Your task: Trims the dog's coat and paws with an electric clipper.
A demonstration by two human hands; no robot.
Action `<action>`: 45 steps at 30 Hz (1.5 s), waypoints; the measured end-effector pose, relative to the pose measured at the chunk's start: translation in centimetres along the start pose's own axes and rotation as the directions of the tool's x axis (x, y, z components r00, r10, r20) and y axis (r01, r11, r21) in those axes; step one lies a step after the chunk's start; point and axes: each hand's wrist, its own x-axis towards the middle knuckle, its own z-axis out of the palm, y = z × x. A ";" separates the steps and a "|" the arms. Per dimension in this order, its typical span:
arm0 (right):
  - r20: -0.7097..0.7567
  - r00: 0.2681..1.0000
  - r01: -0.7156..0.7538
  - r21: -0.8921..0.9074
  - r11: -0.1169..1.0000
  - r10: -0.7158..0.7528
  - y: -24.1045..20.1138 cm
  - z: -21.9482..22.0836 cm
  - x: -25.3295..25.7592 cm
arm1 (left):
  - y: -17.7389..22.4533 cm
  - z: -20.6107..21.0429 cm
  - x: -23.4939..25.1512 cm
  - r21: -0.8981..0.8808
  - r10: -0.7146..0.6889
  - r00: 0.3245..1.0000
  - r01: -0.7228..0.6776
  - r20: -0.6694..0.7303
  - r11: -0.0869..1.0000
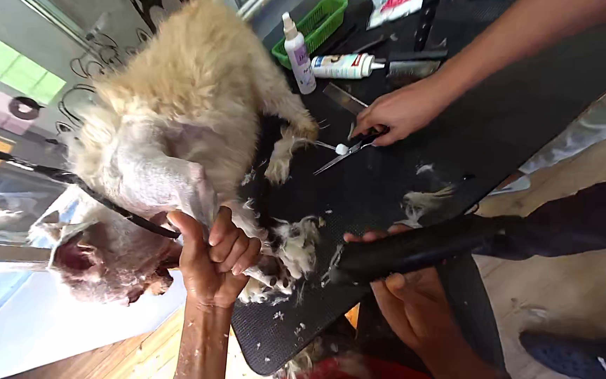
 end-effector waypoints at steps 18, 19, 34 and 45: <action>0.408 0.906 0.148 -0.056 0.987 -0.113 -1.6 5.6 2.6 | -0.6 3.0 1.2 -0.174 0.164 0.983 -0.148 0.080 0.974; 0.397 0.912 0.131 -0.045 0.990 -0.103 -1.7 5.5 2.5 | -0.3 3.1 1.4 -0.171 0.163 0.984 -0.148 0.076 0.974; -0.130 0.991 0.000 -0.056 0.998 -0.008 -2.7 6.7 1.0 | 0.5 3.0 6.0 -0.210 0.185 0.964 -0.145 0.188 0.967; -0.341 0.939 0.007 -0.120 0.993 -0.047 -2.6 8.3 -0.4 | -1.4 1.1 8.8 -0.295 0.232 0.919 -0.136 0.319 0.946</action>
